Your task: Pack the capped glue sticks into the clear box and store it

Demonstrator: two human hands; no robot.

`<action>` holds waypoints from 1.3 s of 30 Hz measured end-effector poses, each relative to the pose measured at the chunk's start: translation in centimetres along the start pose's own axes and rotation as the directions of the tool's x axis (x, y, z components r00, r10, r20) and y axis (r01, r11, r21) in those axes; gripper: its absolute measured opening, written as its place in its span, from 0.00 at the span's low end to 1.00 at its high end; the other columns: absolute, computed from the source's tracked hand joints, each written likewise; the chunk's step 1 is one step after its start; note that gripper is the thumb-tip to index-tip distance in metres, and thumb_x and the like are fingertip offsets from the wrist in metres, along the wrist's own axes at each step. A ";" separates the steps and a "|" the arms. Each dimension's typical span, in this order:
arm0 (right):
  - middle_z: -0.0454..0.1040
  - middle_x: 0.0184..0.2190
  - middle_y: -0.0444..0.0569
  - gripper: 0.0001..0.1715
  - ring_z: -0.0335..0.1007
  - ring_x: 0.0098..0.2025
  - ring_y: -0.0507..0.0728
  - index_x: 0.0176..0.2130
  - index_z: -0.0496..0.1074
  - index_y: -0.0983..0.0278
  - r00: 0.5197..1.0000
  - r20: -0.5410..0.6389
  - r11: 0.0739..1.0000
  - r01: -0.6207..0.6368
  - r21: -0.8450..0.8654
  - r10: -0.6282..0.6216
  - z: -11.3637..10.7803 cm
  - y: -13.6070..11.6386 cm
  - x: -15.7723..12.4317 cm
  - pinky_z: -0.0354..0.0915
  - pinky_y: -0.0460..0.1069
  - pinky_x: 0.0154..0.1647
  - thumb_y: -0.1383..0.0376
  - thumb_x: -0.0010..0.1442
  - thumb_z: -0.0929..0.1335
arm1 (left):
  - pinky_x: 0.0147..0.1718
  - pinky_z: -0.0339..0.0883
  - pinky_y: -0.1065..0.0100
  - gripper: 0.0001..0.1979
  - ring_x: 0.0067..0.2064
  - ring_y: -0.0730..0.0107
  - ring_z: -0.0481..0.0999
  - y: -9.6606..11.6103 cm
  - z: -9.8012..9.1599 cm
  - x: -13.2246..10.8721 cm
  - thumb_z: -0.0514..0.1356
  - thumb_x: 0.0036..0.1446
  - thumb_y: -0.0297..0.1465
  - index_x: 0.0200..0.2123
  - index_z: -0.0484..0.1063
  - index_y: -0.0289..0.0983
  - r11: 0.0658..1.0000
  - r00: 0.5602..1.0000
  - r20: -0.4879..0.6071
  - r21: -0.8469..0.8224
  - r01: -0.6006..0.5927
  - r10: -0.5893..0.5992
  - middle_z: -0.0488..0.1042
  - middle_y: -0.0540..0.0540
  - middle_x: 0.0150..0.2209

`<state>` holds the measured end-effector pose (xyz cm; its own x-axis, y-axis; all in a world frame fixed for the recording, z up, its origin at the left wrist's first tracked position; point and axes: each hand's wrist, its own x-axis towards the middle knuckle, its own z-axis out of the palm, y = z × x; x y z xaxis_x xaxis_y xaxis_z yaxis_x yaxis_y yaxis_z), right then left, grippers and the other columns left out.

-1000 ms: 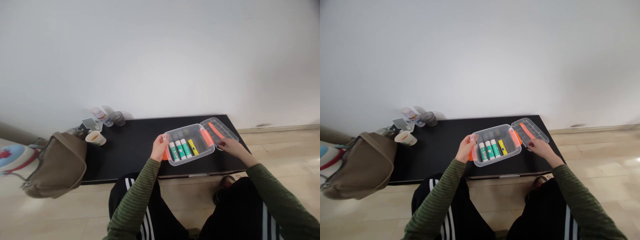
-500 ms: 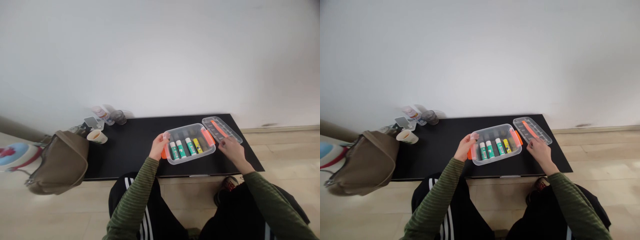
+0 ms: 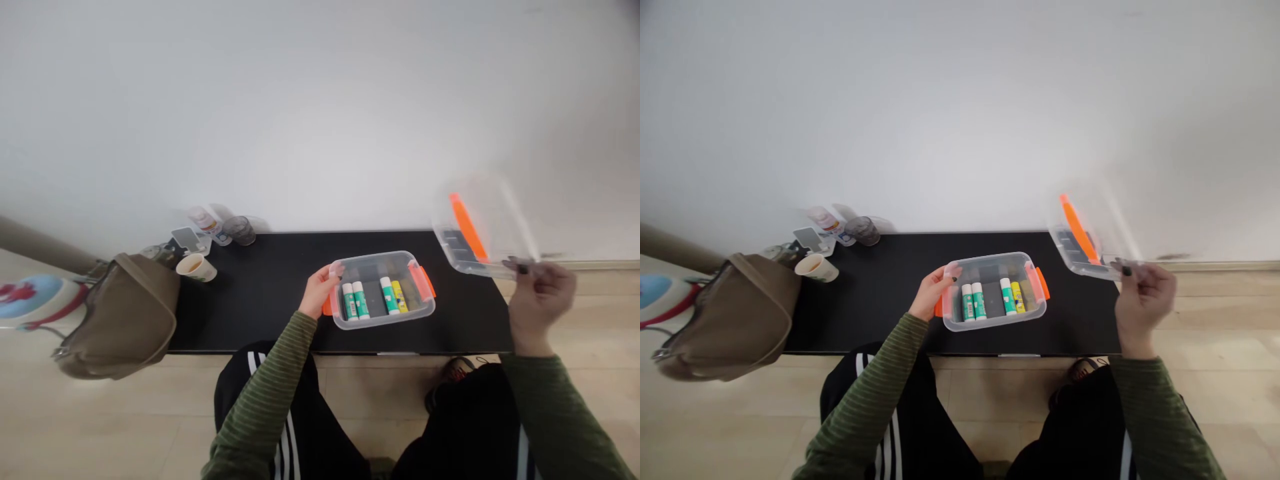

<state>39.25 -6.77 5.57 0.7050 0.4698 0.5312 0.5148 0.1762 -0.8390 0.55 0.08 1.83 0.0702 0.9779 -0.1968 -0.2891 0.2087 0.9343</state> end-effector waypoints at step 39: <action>0.78 0.37 0.50 0.23 0.72 0.40 0.58 0.34 0.80 0.63 0.536 0.802 0.959 -0.235 -0.159 0.264 11.6 0.4 -2.8 0.65 0.50 0.40 0.46 0.54 0.69 | 0.32 0.69 0.70 0.22 0.30 0.70 0.75 0.5 0.8 -1.0 0.69 0.48 0.41 0.44 0.77 0.34 0.995 0.992 0.086 0.041 0.087 -0.090 0.78 0.46 0.31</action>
<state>31.82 2.00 2.38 0.1231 0.9919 -0.0311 0.4060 -0.0789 -0.9105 1.06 -0.78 2.72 0.1778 0.9508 -0.2537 -0.2423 0.2921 0.9252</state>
